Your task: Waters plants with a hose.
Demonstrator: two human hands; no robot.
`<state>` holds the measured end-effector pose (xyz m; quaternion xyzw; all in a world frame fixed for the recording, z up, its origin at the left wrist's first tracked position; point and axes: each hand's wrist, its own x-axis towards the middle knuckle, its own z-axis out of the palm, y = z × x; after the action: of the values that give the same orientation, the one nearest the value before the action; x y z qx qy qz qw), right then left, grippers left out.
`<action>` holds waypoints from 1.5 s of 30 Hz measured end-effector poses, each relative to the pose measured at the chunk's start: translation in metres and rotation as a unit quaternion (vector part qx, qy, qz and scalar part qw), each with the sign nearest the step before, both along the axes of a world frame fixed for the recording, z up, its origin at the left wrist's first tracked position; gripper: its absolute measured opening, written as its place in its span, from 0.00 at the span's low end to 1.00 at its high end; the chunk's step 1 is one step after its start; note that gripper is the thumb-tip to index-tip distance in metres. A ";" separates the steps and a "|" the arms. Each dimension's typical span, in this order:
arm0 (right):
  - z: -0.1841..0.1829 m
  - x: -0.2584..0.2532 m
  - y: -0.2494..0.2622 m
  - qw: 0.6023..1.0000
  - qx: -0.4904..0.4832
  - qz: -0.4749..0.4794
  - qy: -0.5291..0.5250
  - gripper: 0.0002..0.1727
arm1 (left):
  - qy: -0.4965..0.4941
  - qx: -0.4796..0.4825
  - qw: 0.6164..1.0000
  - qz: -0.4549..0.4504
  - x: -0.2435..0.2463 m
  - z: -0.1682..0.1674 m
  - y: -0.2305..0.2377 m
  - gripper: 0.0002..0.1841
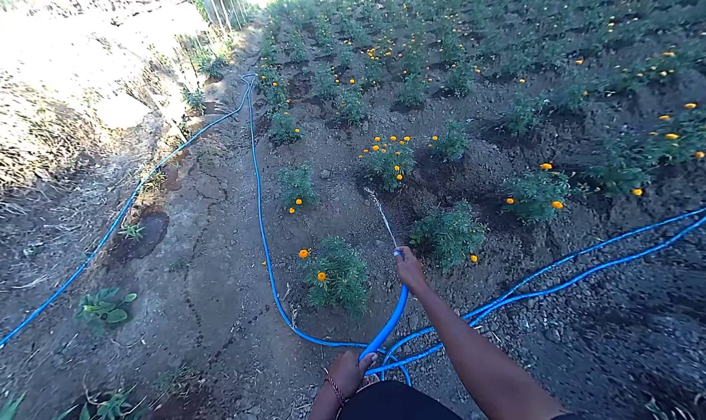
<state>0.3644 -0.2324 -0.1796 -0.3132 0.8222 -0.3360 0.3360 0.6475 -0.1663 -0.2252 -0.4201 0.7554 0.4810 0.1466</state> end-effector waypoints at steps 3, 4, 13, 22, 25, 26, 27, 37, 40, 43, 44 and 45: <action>-0.001 -0.001 0.001 1.000 0.002 -0.001 -0.002 0.21 | -0.010 0.000 1.000 -0.004 -0.001 -0.002 0.000 0.38; -0.002 -0.002 0.002 1.000 0.001 -0.005 -0.007 0.21 | -0.013 0.001 1.000 -0.006 -0.001 -0.003 0.000 0.38; -0.002 -0.011 0.014 0.998 -0.013 -0.068 -0.002 0.20 | -0.009 0.002 1.000 -0.016 -0.010 0.003 0.000 0.38; 0.001 -0.020 0.016 0.998 -0.030 -0.057 -0.002 0.20 | -0.007 0.004 1.000 -0.031 -0.019 0.007 -0.001 0.37; 0.000 -0.023 0.016 0.998 -0.034 -0.057 -0.001 0.20 | -0.005 -0.001 0.999 -0.032 -0.020 0.006 -0.001 0.38; 0.000 -0.023 0.016 0.998 -0.034 -0.059 0.000 0.20 | -0.003 -0.005 0.999 -0.033 -0.020 0.006 -0.002 0.38; 0.000 -0.024 0.016 0.998 -0.035 -0.060 -0.001 0.20 | -0.004 -0.007 0.999 -0.033 -0.021 0.004 -0.002 0.39; 0.001 -0.030 0.013 0.998 -0.041 -0.054 0.000 0.20 | -0.010 -0.009 0.999 -0.044 -0.027 0.009 -0.003 0.39; 0.005 -0.030 0.011 0.998 -0.034 -0.050 0.005 0.20 | -0.010 -0.005 0.999 -0.037 -0.028 0.010 -0.004 0.38; 0.008 -0.030 0.009 0.998 -0.034 -0.048 0.008 0.20 | -0.011 -0.003 0.999 -0.034 -0.030 0.011 -0.005 0.38; 0.007 -0.030 0.008 0.998 -0.036 -0.049 0.008 0.20 | -0.008 -0.003 0.999 -0.035 -0.030 0.011 -0.006 0.38; 0.006 -0.031 0.008 0.998 -0.038 -0.049 0.005 0.20 | -0.005 -0.003 0.999 -0.037 -0.030 0.011 -0.006 0.38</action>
<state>0.3333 -0.2248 -0.1734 -0.2861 0.8251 -0.3814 0.3031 0.6174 -0.1726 -0.2139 -0.3945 0.7712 0.4710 0.1665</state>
